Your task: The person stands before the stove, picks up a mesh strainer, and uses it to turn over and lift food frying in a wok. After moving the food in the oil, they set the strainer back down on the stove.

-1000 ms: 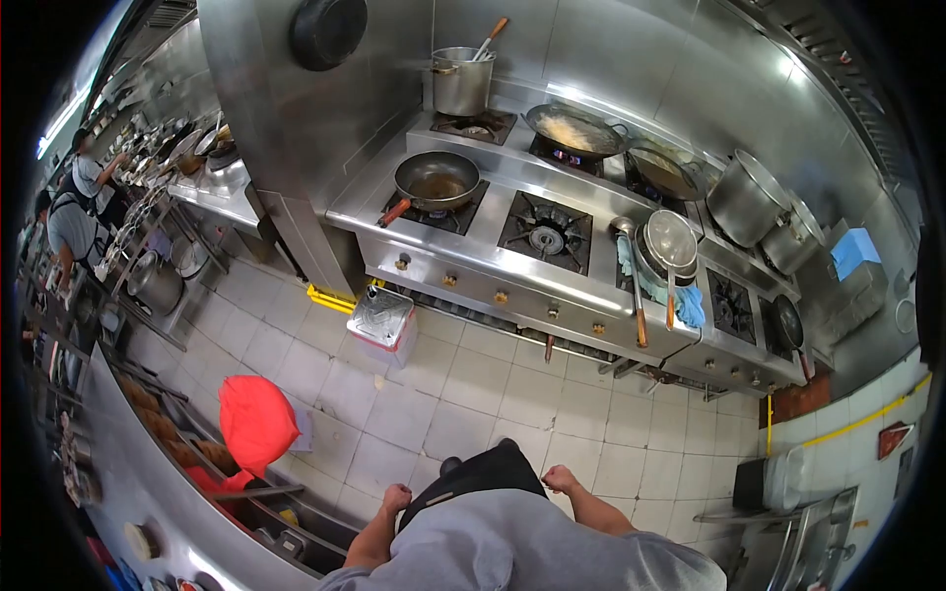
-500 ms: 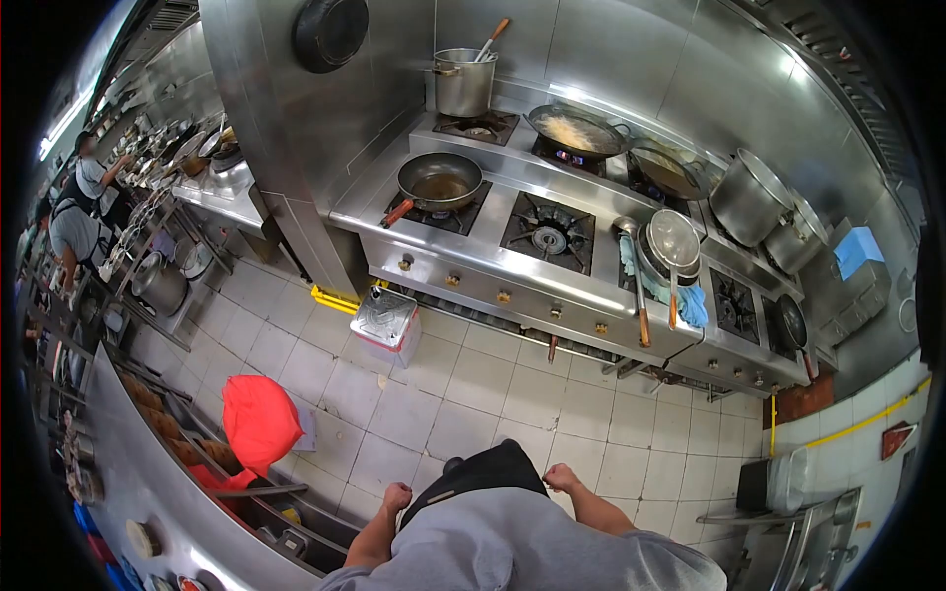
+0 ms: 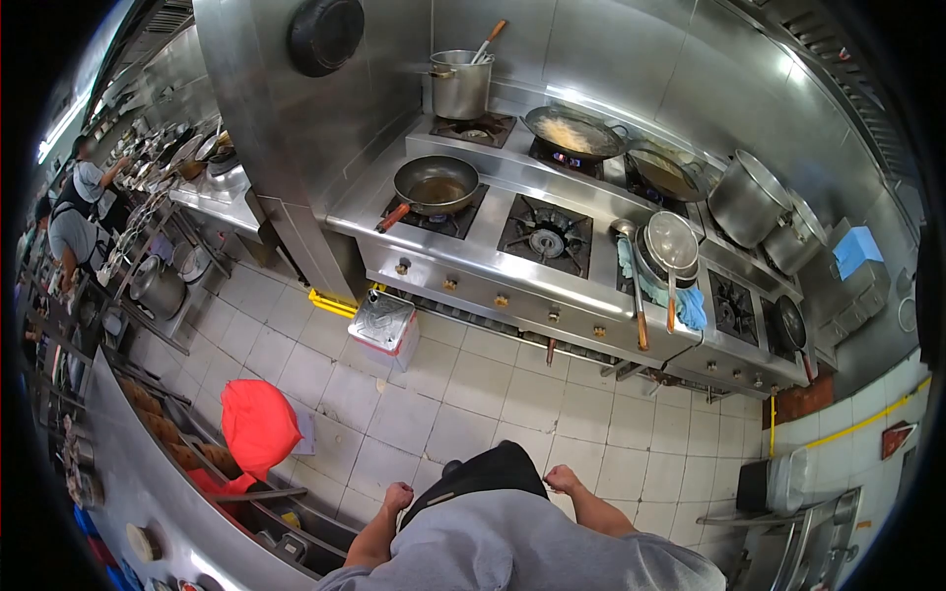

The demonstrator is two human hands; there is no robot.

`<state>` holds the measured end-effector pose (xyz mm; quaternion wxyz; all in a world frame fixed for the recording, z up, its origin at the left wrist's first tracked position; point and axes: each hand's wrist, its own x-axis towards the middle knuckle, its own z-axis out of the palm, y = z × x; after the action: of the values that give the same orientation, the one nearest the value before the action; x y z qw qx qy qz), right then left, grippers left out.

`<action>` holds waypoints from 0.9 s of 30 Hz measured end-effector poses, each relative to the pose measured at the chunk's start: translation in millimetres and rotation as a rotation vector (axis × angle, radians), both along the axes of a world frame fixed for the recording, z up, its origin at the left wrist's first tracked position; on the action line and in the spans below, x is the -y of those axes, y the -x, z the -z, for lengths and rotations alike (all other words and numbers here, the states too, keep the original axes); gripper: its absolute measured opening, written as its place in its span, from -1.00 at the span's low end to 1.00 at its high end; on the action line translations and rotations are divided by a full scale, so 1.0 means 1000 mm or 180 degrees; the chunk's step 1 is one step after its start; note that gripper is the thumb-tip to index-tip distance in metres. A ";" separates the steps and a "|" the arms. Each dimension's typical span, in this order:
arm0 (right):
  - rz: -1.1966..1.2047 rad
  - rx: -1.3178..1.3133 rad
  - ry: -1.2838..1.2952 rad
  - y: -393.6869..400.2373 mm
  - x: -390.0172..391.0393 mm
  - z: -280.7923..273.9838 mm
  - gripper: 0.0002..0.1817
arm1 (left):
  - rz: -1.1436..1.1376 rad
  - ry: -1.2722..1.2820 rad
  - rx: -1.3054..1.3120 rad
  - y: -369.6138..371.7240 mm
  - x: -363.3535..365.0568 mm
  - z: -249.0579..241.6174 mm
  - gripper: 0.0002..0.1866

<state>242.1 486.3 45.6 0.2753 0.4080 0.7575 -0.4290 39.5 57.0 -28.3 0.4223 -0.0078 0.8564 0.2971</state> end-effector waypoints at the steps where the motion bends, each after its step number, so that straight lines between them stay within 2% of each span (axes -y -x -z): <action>1: 0.0081 -0.0047 0.0029 0.000 0.001 0.000 -0.75 | -0.0025 -0.0023 0.0001 0.000 0.000 0.001 -0.79; 3: 0.0239 -0.0142 0.0089 0.000 0.004 0.000 -0.74 | -0.0078 -0.0066 0.0003 -0.001 0.001 0.006 -0.79; 6: 0.0004 0.0002 0.0063 0.000 0.007 -0.008 -0.75 | -0.0085 -0.0042 0.0015 -0.001 0.003 0.011 -0.79; 12: 0.0223 0.0047 0.0092 -0.006 0.006 -0.003 -0.77 | 0.0094 0.0118 -0.0088 -0.004 0.000 -0.012 -0.81; 14: 0.0240 0.0091 0.0079 -0.006 0.009 -0.005 -0.77 | -0.0060 0.0043 0.0044 -0.003 0.002 -0.014 -0.81; 20: 0.0096 0.0064 0.0143 -0.004 0.012 0.008 -0.79 | -0.0181 -0.0012 0.0079 -0.004 0.012 0.009 -0.80; 27: -0.0184 0.0073 0.0002 0.013 0.013 -0.003 -0.78 | -0.0326 -0.0075 0.0133 -0.009 0.023 0.027 -0.80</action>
<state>229.5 473.0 48.1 0.2963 0.3908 0.7656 -0.4164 48.6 33.6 -55.2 0.4244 -0.0528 0.8423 0.3282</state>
